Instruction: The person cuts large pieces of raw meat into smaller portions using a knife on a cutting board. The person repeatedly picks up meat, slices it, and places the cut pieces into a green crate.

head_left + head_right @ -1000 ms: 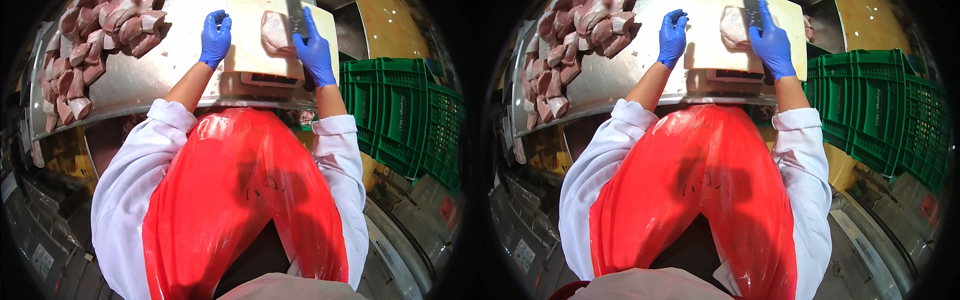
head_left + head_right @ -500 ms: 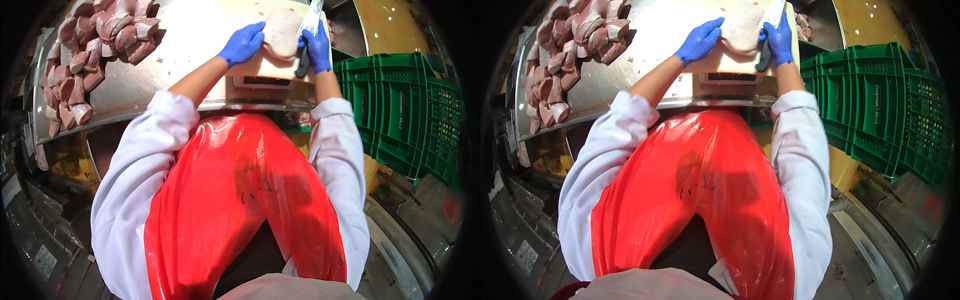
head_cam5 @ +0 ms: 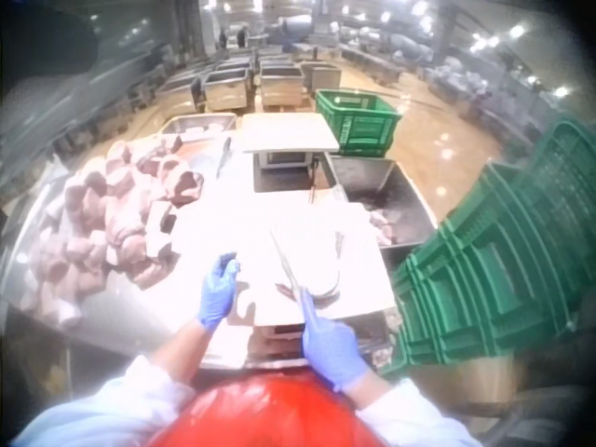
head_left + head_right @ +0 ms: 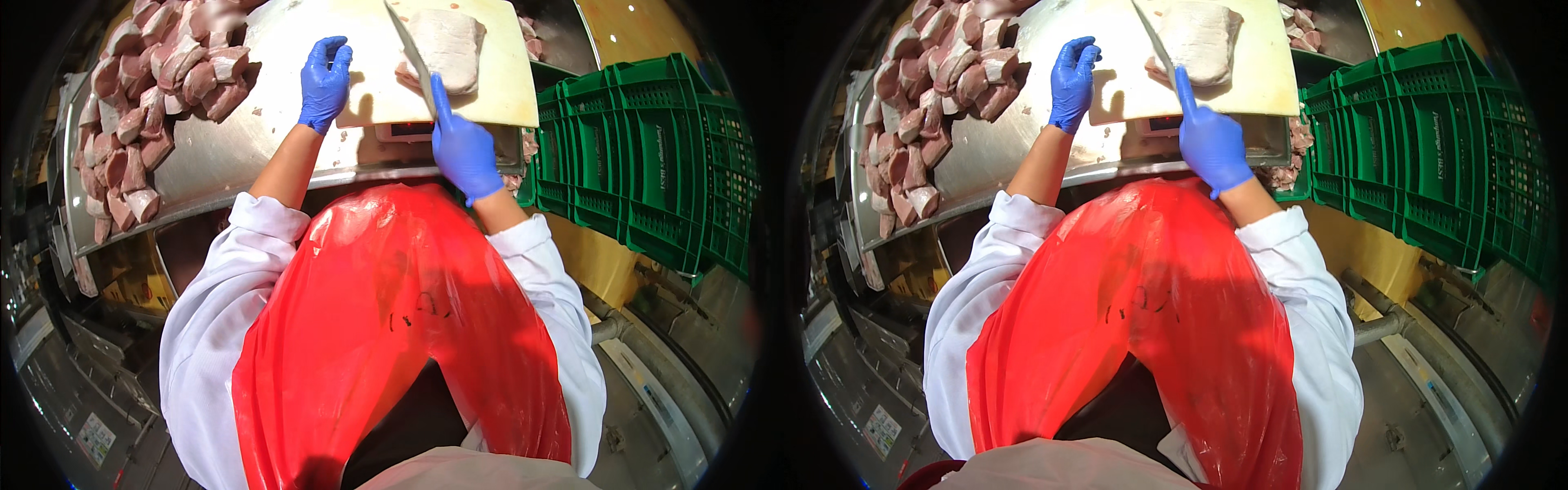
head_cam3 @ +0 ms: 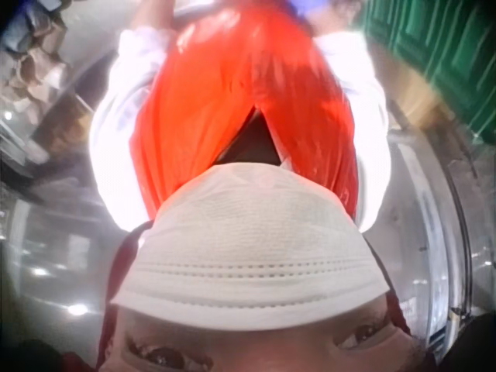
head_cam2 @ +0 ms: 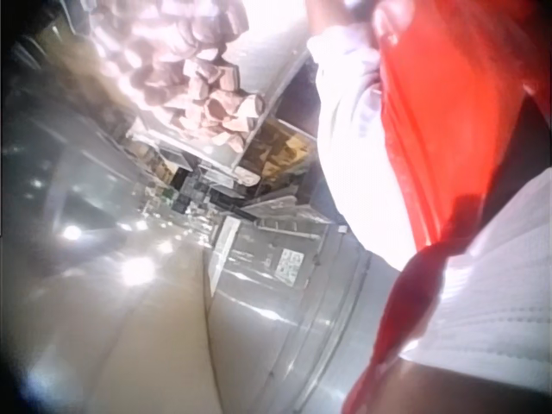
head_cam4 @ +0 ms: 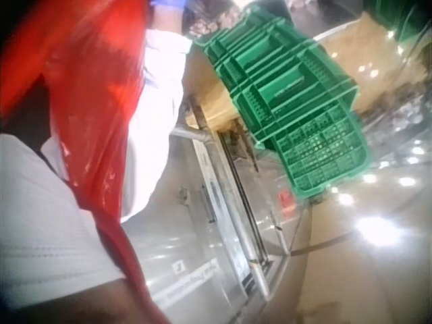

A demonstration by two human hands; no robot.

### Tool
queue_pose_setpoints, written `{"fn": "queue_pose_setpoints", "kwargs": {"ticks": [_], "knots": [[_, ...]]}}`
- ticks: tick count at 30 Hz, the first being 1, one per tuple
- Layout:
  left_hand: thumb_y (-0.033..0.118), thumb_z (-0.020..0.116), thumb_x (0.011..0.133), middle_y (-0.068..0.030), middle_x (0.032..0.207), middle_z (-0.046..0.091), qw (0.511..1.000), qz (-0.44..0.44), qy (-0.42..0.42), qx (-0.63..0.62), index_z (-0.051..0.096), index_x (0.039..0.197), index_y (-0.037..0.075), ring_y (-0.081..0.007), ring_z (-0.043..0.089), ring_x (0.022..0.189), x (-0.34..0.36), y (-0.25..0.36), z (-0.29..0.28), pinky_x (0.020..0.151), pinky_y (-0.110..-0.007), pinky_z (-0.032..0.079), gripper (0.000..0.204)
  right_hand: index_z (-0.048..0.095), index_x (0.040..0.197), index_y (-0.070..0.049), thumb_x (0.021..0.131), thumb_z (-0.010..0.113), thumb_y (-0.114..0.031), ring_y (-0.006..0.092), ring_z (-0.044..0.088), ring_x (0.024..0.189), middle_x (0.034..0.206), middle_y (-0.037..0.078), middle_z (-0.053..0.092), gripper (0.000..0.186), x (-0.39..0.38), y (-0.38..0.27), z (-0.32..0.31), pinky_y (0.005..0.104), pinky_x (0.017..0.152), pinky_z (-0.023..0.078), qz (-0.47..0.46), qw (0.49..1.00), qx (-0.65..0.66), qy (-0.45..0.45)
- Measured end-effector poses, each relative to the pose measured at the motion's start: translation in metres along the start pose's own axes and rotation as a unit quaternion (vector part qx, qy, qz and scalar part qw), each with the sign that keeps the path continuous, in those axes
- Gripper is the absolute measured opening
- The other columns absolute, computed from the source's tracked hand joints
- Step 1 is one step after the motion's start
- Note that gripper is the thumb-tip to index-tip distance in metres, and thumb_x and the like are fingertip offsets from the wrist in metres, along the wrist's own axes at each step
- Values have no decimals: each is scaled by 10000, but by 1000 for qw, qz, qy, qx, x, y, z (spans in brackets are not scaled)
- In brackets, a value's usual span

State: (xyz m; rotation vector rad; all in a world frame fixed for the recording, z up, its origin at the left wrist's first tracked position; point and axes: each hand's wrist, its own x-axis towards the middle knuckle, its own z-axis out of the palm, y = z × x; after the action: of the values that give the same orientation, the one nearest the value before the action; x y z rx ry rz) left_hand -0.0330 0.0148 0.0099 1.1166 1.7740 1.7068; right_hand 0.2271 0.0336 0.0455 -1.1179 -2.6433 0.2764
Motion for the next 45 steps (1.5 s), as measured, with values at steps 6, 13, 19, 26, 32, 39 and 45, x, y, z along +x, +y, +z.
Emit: {"fn": "queue_pose_setpoints", "kwargs": {"ticks": [6,13,19,26,32,39,45], "knots": [[138,695,944,-103,932,710,998,25,41,-30,644,1105,-13,-135,653,816,0,4,19,762,-293,539,227,171,1636,-136,872,561,-61,345,639,539,676,148,635,861,-84,3,-27,487,535,543,29,988,-8,-150],[385,757,806,-100,818,691,963,77,-97,241,645,868,91,-308,684,725,-22,24,58,688,-411,555,320,220,1628,-149,924,563,-82,394,613,549,685,184,637,786,-131,18,-64,485,547,487,110,977,163,-88],[286,734,787,-137,699,672,964,55,-110,235,681,828,55,-291,655,605,-6,8,45,619,-395,534,241,256,1619,-157,948,553,-109,410,629,587,664,201,618,736,-39,-2,-26,484,568,494,61,974,174,131],[301,698,793,-185,767,695,964,16,-147,219,689,807,68,-381,681,699,-3,13,36,666,-452,547,233,219,1620,-101,912,514,-92,371,709,702,838,195,711,768,50,-54,-7,496,644,566,75,994,-42,-62],[331,708,787,-184,796,712,960,7,-160,229,717,831,92,-383,696,741,16,3,33,701,-459,559,243,207,1617,-62,855,541,-44,350,685,624,758,173,694,832,-13,-67,-49,493,567,548,91,969,-122,-195],[264,763,780,-141,749,720,973,47,-107,201,719,850,52,-247,697,679,69,-38,-4,670,-355,556,228,185,1627,-113,865,548,-60,381,648,577,722,197,681,846,-101,-66,-75,527,529,507,140,964,-26,-226],[27,725,882,-42,803,699,972,118,-187,-84,696,828,-18,-84,614,727,133,33,-24,696,-237,494,76,210,1618,-230,953,511,-154,476,639,687,810,269,673,734,-112,-59,-57,590,642,504,189,960,196,-57]]}}
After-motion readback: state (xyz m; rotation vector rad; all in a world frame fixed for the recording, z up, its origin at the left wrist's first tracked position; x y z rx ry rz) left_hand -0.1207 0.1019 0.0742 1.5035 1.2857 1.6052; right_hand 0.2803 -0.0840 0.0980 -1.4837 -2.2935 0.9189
